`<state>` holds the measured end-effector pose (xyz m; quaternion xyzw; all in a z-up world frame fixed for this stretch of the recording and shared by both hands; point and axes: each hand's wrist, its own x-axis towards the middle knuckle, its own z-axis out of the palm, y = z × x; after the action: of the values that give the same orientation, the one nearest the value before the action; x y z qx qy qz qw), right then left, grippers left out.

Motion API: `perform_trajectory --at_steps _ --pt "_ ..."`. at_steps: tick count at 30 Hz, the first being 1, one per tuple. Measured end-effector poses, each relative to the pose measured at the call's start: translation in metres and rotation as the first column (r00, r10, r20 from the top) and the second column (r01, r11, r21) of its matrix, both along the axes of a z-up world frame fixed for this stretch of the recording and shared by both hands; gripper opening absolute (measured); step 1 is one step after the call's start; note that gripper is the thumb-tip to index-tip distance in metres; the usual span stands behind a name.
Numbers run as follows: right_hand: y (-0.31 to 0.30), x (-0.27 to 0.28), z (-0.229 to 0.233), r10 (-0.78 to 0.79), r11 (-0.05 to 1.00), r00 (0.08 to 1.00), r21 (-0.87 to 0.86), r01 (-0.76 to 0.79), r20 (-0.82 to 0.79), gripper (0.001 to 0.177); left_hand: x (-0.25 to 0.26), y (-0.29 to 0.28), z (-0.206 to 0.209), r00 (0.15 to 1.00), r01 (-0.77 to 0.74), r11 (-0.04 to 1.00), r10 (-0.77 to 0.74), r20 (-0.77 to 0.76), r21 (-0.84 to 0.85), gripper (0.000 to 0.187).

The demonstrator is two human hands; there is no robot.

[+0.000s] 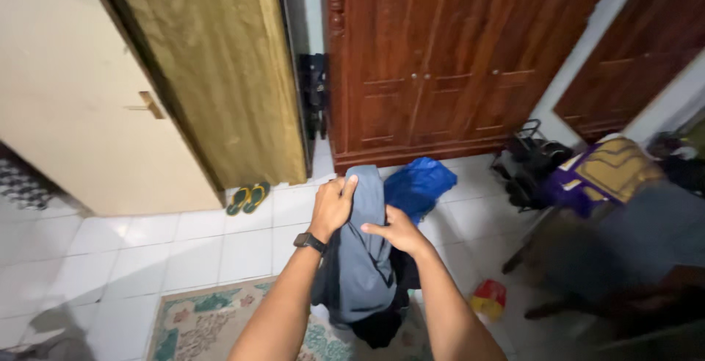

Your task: The person picks up shirts from a pile, places them onto wooden hangers, and hangs the hangers on a wall-mounted rack.

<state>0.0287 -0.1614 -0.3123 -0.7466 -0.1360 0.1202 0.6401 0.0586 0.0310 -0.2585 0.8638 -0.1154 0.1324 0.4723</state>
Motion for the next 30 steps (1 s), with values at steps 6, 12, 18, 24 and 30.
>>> perform_trajectory --at_steps 6,12,18,24,30 --pt "-0.02 0.0 -0.03 -0.205 0.931 0.929 -0.23 0.282 0.308 0.032 0.021 0.036 -0.027 0.97 -0.238 0.971 0.236 0.059 0.033 0.051" --pt "-0.071 0.029 -0.043 -0.176 0.726 0.984 0.674 0.136 -0.01 0.027 0.036 0.082 -0.06 0.958 -0.286 0.956 0.284 0.039 0.064 0.057" --pt "-0.002 0.011 0.008 0.029 0.985 0.997 0.166 -0.041 0.076 0.037 0.011 0.037 -0.03 0.987 0.159 0.966 -0.156 0.032 -0.205 0.051" --pt "0.053 -0.025 -0.032 -0.188 0.913 0.98 0.358 0.197 -0.062 0.048 -0.024 0.018 0.05 0.996 0.024 0.994 -0.033 0.086 0.103 0.044" --pt "0.005 0.003 -0.045 -0.307 0.852 0.949 0.422 0.309 -0.074 0.042 -0.025 0.028 0.047 0.959 -0.246 0.878 0.16 0.232 0.41 0.045"
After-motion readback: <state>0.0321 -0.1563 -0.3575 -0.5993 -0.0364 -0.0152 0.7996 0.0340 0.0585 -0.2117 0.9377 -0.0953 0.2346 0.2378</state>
